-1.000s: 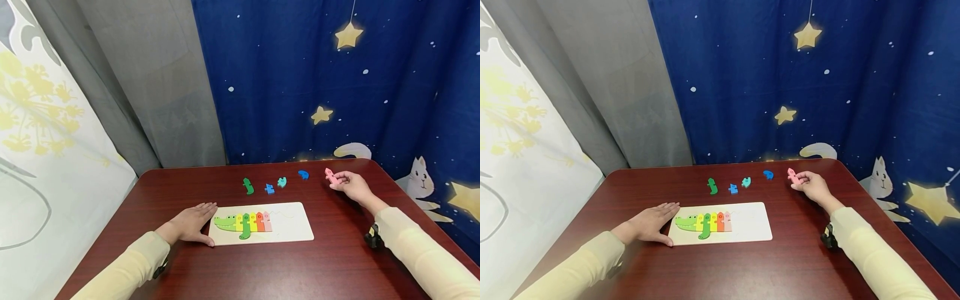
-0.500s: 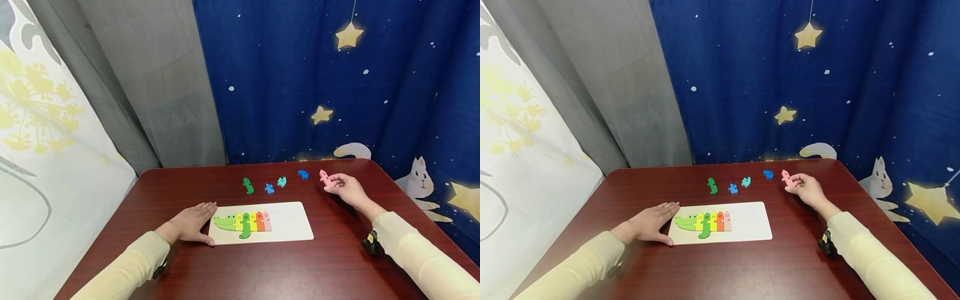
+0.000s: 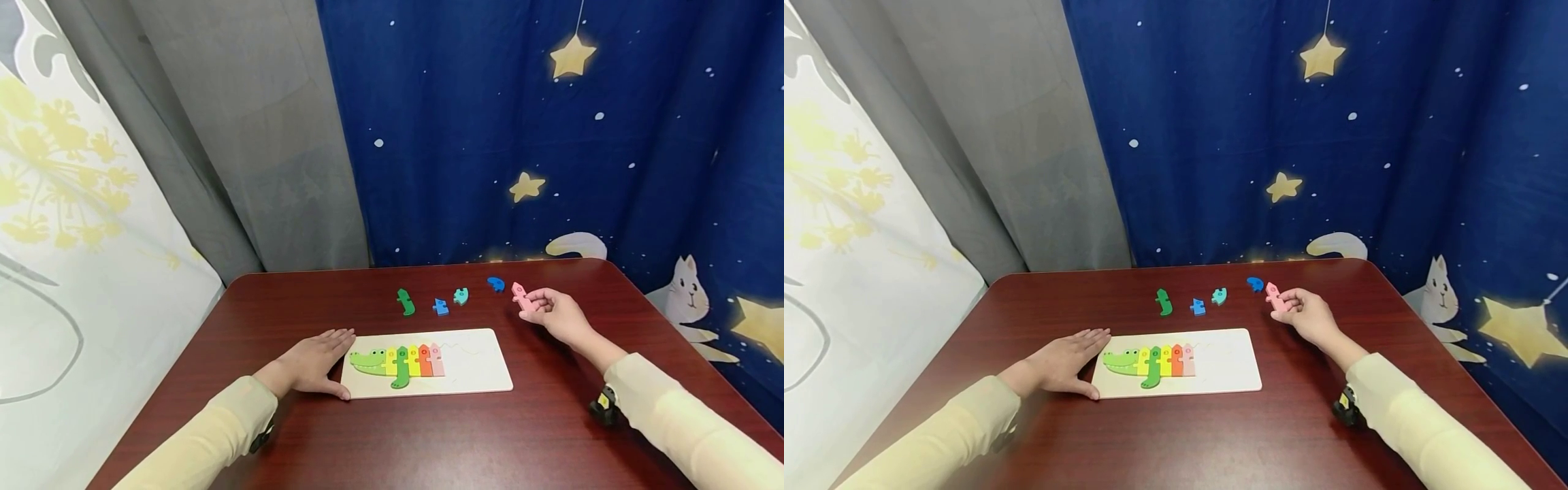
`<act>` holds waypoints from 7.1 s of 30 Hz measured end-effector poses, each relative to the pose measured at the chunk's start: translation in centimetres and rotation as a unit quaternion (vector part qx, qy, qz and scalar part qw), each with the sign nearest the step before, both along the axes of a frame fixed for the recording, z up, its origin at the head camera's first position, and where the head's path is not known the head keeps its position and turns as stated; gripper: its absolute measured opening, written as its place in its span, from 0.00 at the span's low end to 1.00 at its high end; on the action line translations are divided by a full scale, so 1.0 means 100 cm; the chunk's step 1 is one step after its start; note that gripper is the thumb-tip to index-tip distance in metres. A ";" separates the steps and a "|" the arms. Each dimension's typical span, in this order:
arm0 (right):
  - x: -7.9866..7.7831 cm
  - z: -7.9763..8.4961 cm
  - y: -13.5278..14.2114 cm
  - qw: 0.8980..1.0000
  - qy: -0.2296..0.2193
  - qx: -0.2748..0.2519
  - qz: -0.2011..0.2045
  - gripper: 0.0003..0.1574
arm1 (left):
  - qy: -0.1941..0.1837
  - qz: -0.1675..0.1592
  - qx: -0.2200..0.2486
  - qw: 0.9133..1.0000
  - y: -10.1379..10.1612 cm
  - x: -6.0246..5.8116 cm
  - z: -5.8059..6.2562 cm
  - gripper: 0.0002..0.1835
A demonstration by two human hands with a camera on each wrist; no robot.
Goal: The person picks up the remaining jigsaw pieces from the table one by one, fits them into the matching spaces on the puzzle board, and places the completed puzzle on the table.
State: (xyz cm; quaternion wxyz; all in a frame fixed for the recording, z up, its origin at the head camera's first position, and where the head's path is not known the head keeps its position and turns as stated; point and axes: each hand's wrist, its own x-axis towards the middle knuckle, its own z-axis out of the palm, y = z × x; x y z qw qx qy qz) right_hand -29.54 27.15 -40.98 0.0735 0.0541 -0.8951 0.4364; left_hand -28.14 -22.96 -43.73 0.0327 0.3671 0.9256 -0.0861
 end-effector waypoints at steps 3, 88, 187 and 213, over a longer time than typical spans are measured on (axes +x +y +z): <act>0.003 0.001 -0.006 1.000 0.000 -0.010 0.004 0.25 | 0.001 -0.001 -0.001 1.000 0.000 0.000 0.000 0.66; 0.059 -0.026 -0.133 0.998 -0.026 -0.031 0.054 0.18 | 0.006 -0.016 0.018 1.000 -0.001 0.002 0.002 0.65; 0.054 -0.039 -0.140 0.995 -0.029 0.005 0.091 0.14 | -0.006 -0.011 0.018 1.000 -0.002 0.004 0.003 0.65; 0.054 -0.037 -0.138 0.994 -0.025 0.032 0.098 0.12 | -0.008 -0.009 0.020 1.000 -0.001 0.005 0.004 0.65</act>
